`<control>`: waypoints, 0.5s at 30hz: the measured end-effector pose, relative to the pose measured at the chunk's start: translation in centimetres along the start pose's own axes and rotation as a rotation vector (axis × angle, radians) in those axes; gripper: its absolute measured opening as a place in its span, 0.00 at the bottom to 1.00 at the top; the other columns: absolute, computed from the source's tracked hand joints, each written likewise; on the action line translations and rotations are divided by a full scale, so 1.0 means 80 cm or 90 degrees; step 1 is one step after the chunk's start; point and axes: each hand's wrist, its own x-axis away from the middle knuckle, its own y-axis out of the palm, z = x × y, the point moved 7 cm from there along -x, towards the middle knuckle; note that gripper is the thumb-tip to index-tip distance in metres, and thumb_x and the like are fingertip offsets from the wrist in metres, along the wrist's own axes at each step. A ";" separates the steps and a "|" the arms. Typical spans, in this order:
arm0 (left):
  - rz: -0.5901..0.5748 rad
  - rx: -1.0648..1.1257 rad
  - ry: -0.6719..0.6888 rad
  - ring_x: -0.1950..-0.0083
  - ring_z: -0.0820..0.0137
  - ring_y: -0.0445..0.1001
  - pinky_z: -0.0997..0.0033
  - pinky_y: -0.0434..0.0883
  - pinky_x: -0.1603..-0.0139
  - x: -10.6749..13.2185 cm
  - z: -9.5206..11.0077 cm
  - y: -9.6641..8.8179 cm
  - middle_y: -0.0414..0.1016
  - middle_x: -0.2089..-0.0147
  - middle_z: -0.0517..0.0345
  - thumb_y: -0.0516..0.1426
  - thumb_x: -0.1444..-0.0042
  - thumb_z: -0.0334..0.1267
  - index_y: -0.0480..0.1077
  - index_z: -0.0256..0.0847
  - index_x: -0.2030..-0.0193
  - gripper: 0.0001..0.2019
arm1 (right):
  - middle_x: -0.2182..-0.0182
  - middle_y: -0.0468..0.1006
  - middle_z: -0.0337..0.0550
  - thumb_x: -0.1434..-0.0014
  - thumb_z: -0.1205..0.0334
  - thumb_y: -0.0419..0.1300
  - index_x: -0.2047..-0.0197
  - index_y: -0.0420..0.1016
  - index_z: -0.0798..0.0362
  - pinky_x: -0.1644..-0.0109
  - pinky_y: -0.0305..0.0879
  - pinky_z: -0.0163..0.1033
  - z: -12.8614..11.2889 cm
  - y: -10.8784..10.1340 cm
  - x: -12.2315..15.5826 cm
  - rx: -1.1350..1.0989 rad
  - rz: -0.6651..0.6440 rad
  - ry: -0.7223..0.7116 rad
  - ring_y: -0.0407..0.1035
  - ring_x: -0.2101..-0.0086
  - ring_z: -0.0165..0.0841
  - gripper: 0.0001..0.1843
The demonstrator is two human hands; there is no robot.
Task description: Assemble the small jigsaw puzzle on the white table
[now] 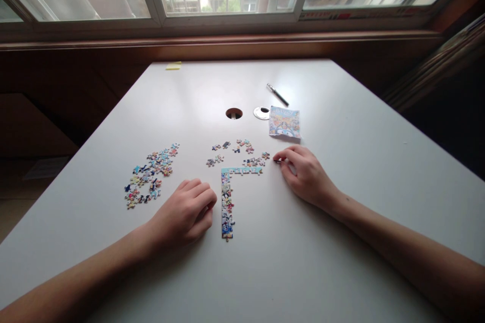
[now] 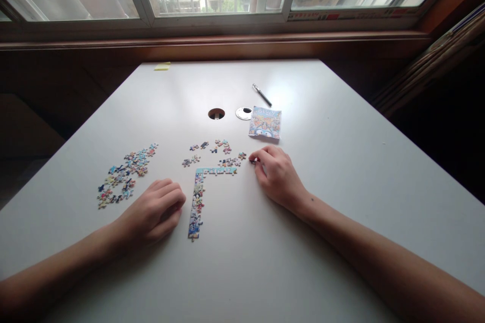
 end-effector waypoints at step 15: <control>0.137 -0.010 -0.052 0.55 0.64 0.72 0.63 0.68 0.52 -0.040 -0.032 -0.050 0.75 0.59 0.52 0.51 0.35 0.34 0.74 0.40 0.59 0.09 | 0.64 0.73 0.47 0.37 0.65 0.53 0.57 0.71 0.51 0.58 0.66 0.45 0.004 0.000 -0.004 -0.017 0.020 0.024 0.68 0.64 0.40 0.07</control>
